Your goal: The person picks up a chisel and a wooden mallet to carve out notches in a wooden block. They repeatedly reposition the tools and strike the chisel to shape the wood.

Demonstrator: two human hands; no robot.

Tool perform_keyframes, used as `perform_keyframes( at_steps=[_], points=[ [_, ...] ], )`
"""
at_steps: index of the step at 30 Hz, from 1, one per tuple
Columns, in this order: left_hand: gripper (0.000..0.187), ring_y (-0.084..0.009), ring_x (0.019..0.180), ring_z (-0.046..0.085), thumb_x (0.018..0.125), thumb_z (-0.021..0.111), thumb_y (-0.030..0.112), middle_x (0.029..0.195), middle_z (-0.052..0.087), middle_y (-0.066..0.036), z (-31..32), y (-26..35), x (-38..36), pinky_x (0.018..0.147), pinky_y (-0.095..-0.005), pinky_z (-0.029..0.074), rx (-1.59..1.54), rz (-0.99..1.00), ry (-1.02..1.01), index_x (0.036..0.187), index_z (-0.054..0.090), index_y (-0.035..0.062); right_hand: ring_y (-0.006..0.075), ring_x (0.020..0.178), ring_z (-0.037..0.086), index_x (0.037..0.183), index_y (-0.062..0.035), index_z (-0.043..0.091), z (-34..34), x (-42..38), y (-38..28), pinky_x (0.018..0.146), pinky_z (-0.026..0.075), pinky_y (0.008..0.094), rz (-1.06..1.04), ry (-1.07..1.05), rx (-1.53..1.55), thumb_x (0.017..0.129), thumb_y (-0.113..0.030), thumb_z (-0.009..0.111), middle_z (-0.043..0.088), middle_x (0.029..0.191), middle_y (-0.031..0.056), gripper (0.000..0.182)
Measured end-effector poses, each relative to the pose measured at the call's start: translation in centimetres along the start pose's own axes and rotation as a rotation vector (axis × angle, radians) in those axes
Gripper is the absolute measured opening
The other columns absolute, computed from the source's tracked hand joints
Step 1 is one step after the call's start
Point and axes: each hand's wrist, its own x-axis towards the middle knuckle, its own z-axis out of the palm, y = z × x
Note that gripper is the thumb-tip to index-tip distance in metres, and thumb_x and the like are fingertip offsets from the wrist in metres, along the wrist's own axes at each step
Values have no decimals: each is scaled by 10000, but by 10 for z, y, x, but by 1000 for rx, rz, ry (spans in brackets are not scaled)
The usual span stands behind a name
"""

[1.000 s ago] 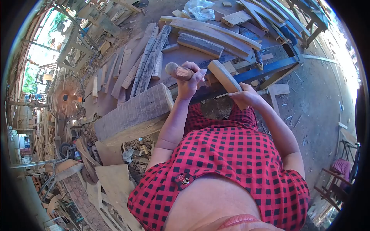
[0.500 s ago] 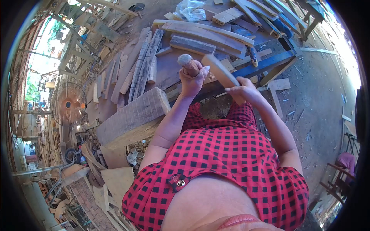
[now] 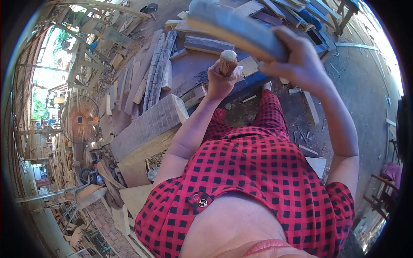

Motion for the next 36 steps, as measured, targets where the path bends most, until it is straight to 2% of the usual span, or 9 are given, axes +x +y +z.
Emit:
perform_keyframes(
  at_steps=[4, 10, 12, 14, 18, 19, 27, 30, 36],
  points=[
    [137, -32, 700, 523, 770, 699, -3, 780, 596, 34, 2, -3, 1, 627, -217, 465, 24, -29, 16, 866, 602, 10, 137, 837, 581, 1130, -16, 545, -26, -5, -19, 708, 473, 293, 64, 112, 918, 678, -151, 768, 611, 970, 68, 522],
    [135, -40, 712, 548, 767, 697, -10, 779, 604, 28, 1, -5, 1, 628, -226, 476, -17, 13, -23, 866, 607, 8, 203, 798, 597, 1110, -24, 571, -5, -13, 8, 715, 467, 313, 53, -222, -50, 645, -241, 782, 619, 860, 30, 555],
    [131, -42, 711, 552, 767, 691, -16, 782, 608, 25, 3, -2, 1, 626, -230, 479, -91, -51, 12, 866, 608, 9, 185, 793, 594, 1126, -33, 562, -22, -13, -8, 726, 468, 311, 74, -119, -27, 652, -266, 781, 617, 858, 22, 571],
    [137, -45, 735, 562, 772, 668, -36, 803, 611, 13, -2, -2, 0, 645, -231, 484, 8, -62, -4, 888, 606, 3, 179, 739, 592, 1104, -23, 548, -32, -12, -15, 667, 462, 311, 94, 70, 817, 713, -170, 740, 619, 819, 23, 460],
    [144, -49, 756, 568, 774, 654, -49, 801, 606, 7, -1, 2, 2, 657, -235, 492, 96, -7, 7, 896, 598, 2, 179, 748, 601, 1133, -31, 523, 24, -18, 9, 674, 468, 308, -123, 231, 601, 696, -214, 756, 625, 826, 45, 528],
    [152, -47, 755, 560, 773, 661, -45, 798, 597, 12, -1, 1, 1, 656, -235, 494, -22, -14, -30, 898, 589, 0, 193, 747, 607, 1117, -27, 521, 20, -19, 15, 681, 468, 326, 8, -118, 31, 655, -268, 768, 616, 808, 117, 577],
    [163, -37, 708, 539, 774, 651, -51, 811, 585, 28, -9, -4, 1, 646, -238, 504, -108, -61, -46, 908, 574, 1, 200, 721, 597, 1064, -14, 535, -1, -12, -17, 646, 457, 325, 145, 288, 932, 606, -267, 773, 576, 759, 119, 575],
    [153, -37, 685, 549, 766, 670, -40, 786, 585, 29, -11, 1, 2, 607, -222, 492, -83, -126, -22, 872, 574, 15, 191, 741, 605, 1048, -16, 535, 35, -19, 13, 643, 465, 327, 16, -92, 96, 628, -269, 768, 599, 793, 102, 542],
    [160, -60, 566, 532, 785, 667, -9, 684, 552, 3, -40, -8, -6, 504, -202, 438, -286, -60, 107, 780, 520, 55, 140, 783, 565, 1025, -33, 558, 56, -28, 28, 710, 458, 295, 290, -141, 566, 643, -211, 783, 571, 811, 49, 478]
  ],
)
